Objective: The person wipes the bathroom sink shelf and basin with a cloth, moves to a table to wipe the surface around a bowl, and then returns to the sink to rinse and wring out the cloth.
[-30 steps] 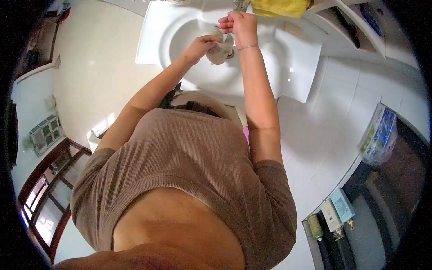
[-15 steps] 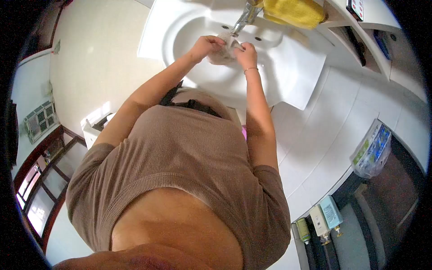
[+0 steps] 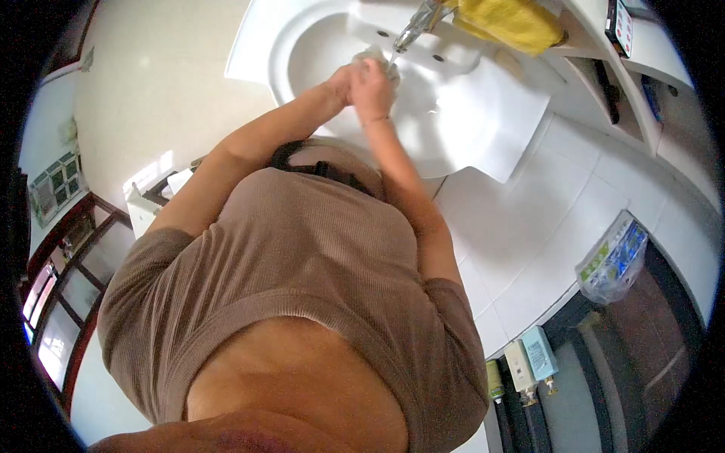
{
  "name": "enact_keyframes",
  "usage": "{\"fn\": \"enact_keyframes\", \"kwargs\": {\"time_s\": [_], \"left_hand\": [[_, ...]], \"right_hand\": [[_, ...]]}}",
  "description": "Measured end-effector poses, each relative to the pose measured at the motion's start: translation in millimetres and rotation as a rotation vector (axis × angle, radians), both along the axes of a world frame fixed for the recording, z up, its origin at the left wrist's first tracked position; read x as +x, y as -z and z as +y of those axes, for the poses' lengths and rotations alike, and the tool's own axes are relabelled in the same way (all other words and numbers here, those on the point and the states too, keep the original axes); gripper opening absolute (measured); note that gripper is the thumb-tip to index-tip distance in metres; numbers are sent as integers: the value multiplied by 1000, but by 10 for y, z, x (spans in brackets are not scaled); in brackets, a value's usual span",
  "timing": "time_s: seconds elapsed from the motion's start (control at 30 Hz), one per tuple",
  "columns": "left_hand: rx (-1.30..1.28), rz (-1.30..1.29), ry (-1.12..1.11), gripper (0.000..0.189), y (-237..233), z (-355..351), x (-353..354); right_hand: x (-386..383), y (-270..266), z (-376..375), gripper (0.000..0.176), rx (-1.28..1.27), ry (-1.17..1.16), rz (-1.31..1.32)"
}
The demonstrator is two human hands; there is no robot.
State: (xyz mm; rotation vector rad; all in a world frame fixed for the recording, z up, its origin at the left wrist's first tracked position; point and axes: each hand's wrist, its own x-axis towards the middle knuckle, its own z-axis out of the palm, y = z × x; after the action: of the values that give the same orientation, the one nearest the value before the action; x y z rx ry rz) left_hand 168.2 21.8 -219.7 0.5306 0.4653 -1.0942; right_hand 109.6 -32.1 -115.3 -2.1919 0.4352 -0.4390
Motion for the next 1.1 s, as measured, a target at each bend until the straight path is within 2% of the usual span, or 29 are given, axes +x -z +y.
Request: {"fn": "enact_keyframes", "kwargs": {"time_s": [0.03,0.07,0.13,0.17,0.23,0.27,0.33,0.4,0.43,0.47,0.5,0.6,0.63,0.7,0.73,0.77,0.83,0.87,0.9,0.93,0.97,1.03,1.07,1.1], "left_hand": [[325,-7,23,31,-686,-22,-96],[285,-3,30,32,-475,-45,-159],[308,65,16,34,-720,-59,-235],[308,60,20,34,-786,-61,-169],[266,-5,-76,33,-880,-67,-59],[223,15,-37,33,-843,-15,58],[39,-8,-51,32,-791,66,165],[129,-26,-30,32,-994,70,85],[218,-47,3,32,-1065,55,49],[330,-30,6,33,-866,29,22],[302,-31,-2,34,-751,11,-74],[289,54,35,35,-855,-67,-160],[270,27,-3,36,-953,-63,-145],[161,48,-74,34,-870,-49,3],[66,91,-107,32,-739,-6,78],[86,79,-144,32,-735,40,120],[276,31,-98,27,-834,90,41],[456,-74,22,27,-1062,103,-1],[397,-98,1,29,-887,91,-97],[335,-123,-17,31,-686,61,-150],[338,-120,-35,31,-686,78,-118],[328,-173,218,50,-719,77,-91],[324,-168,200,50,-755,98,-30],[488,-213,355,61,-803,144,59]], "right_hand": [[71,113,-157,19,4,59,149],[161,234,-334,22,6,116,294],[281,656,-711,25,-26,237,367],[264,426,-701,24,43,230,352],[200,377,-568,24,106,171,282],[147,352,-446,25,171,107,222],[41,217,-98,27,-39,5,-32],[30,319,78,30,-190,78,-110],[80,375,-29,31,-60,133,94],[151,449,-226,31,72,181,298],[220,492,-394,32,154,257,337],[144,581,-628,33,77,197,230],[140,345,-468,34,94,260,200],[64,-14,-115,34,177,166,134],[56,-97,38,35,236,118,79],[61,38,92,35,258,80,72],[80,452,-60,33,-15,-19,35],[127,449,-176,32,259,76,103],[152,418,-348,32,201,110,198],[158,649,-622,33,117,110,264],[135,857,-818,34,28,111,334],[122,761,-960,34,53,120,356],[129,714,-998,33,85,145,372],[132,685,-989,33,78,127,375]]}}
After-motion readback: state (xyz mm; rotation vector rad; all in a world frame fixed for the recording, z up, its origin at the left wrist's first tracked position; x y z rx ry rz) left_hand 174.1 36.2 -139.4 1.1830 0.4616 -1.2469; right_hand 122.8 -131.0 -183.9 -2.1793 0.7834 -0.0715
